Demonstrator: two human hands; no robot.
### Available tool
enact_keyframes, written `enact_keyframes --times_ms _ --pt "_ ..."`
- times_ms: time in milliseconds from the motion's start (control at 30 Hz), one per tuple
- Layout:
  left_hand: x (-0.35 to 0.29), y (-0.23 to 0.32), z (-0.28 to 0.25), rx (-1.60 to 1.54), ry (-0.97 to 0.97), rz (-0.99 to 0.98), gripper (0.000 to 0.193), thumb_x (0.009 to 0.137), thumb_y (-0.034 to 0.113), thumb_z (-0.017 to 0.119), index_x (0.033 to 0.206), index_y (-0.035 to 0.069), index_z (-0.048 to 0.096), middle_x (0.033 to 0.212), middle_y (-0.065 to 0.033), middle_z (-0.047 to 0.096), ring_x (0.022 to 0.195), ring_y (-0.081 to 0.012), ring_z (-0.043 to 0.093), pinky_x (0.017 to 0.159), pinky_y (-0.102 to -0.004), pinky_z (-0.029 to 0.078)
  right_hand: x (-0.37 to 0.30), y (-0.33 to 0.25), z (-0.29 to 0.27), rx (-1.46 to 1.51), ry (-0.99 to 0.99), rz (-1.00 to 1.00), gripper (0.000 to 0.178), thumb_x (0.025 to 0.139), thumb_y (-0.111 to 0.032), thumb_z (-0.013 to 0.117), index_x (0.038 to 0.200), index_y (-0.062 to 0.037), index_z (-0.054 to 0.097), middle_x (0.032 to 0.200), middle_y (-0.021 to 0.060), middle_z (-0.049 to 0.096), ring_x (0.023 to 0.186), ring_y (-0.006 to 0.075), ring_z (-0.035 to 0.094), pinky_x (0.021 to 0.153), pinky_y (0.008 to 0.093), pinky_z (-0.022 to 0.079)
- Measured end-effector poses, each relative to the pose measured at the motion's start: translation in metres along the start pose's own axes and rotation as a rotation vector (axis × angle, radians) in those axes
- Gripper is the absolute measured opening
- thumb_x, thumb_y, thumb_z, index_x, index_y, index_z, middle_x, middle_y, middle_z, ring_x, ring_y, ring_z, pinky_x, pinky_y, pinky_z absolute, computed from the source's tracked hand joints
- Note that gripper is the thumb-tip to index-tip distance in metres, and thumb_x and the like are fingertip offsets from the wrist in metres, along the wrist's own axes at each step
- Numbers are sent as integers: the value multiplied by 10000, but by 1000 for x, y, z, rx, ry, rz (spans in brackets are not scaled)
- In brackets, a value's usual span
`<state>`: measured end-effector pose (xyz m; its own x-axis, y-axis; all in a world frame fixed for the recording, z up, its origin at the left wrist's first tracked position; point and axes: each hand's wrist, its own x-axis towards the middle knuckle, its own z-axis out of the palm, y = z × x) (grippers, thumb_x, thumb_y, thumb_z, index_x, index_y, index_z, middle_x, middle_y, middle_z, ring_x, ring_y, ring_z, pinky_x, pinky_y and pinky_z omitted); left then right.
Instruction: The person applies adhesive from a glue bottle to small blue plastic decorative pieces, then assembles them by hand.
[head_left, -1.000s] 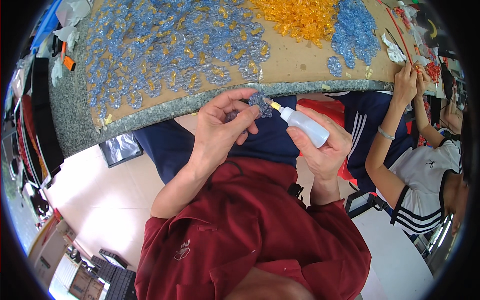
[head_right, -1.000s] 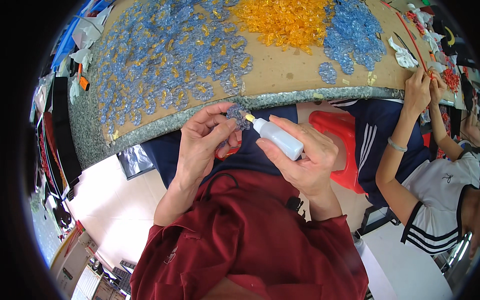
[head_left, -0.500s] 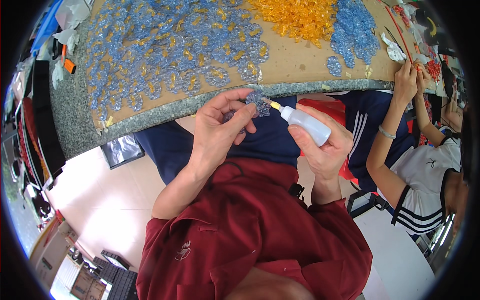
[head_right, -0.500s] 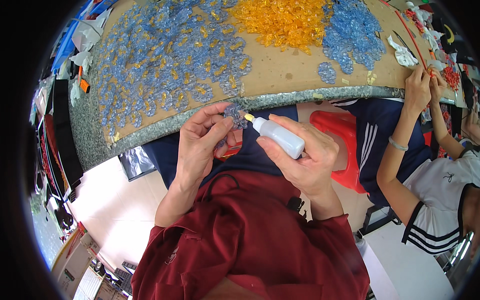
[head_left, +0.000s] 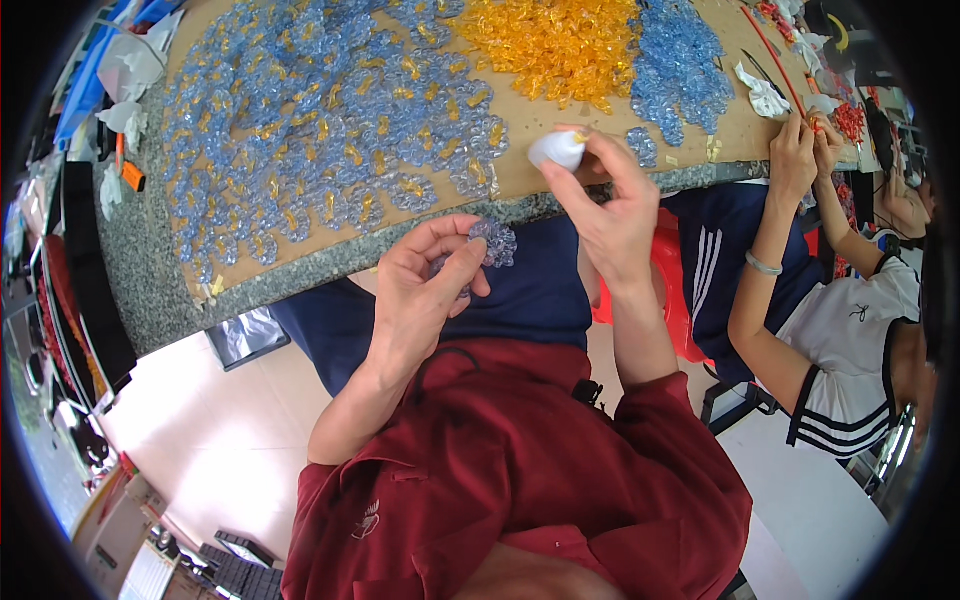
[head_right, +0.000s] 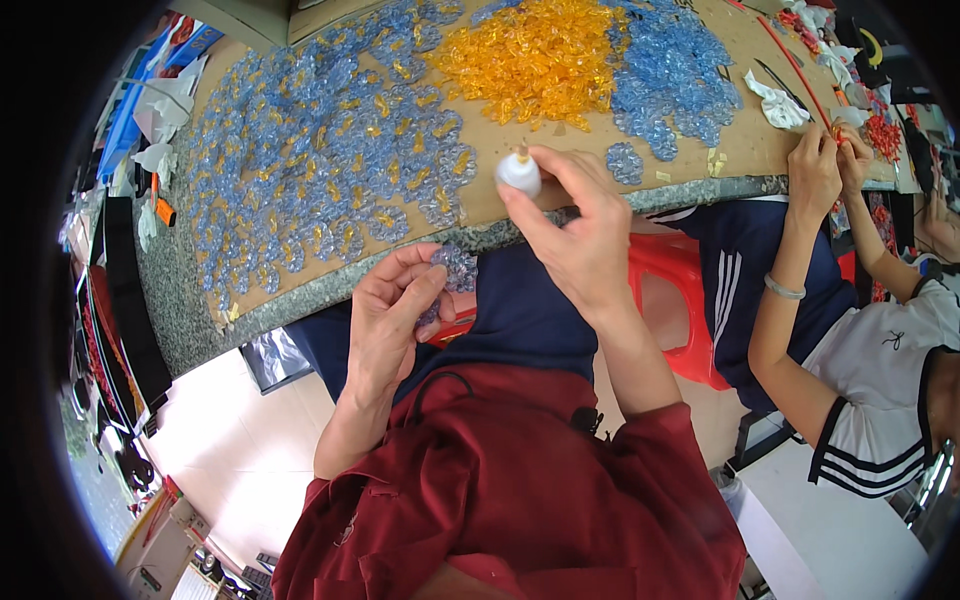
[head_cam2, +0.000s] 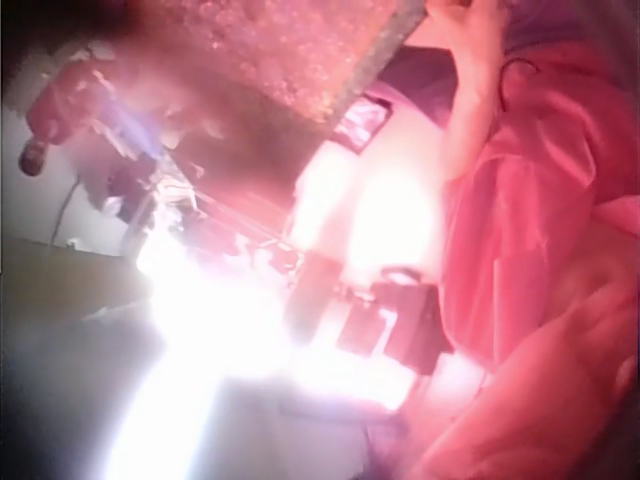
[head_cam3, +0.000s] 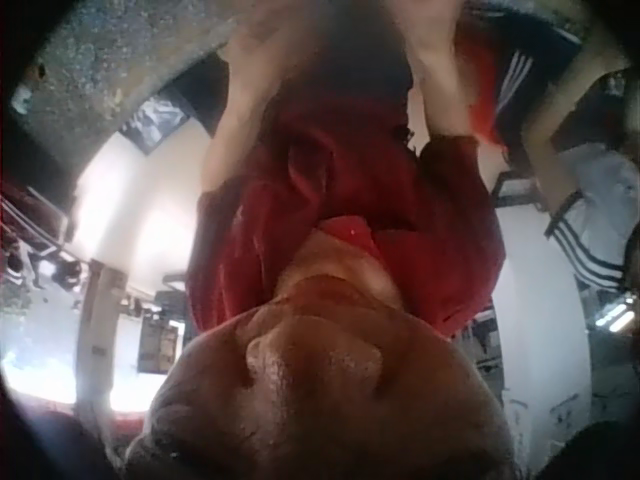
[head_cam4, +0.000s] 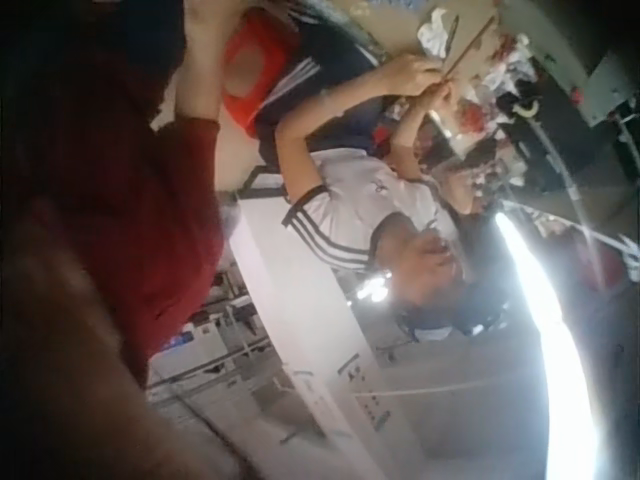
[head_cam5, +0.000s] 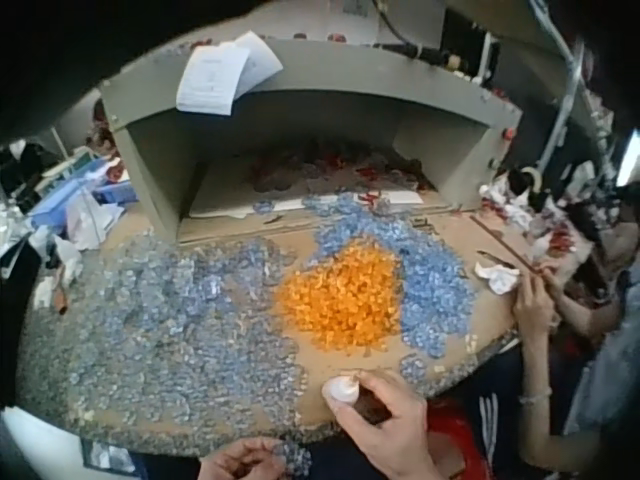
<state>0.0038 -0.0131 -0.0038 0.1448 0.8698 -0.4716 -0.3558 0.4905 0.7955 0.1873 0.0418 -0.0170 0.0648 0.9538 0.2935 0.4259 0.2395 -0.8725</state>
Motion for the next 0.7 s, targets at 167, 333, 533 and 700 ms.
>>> enact_keyframes --times_ms 167,333,533,700 --pt "2 0 0 3 0 -20 232 852 61 597 1064 -17 547 754 -22 590 575 -57 548 415 -151 323 12 -11 6 -32 -13 -136 286 717 -84 730 978 -11 640 903 75 633 805 173 569 728 263 434" --pt "4 0 4 16 -21 -29 237 850 62 598 1070 -14 551 759 -20 598 564 -52 542 413 -146 304 28 10 -25 -469 201 -245 173 722 -104 690 878 -36 656 883 91 617 805 259 540 734 351 417" --pt "6 -2 8 49 -27 -23 240 849 73 602 1070 -5 554 758 -13 603 566 -46 541 421 -145 301 31 13 -29 -637 158 -277 127 673 -73 713 790 -49 669 859 49 569 844 246 477 757 361 372" --pt "6 -2 6 72 -28 -28 230 853 86 599 1064 6 558 747 0 600 567 -39 537 427 -143 302 29 4 -31 -589 102 -255 137 663 -52 709 792 -46 664 847 55 581 835 248 492 744 362 390"
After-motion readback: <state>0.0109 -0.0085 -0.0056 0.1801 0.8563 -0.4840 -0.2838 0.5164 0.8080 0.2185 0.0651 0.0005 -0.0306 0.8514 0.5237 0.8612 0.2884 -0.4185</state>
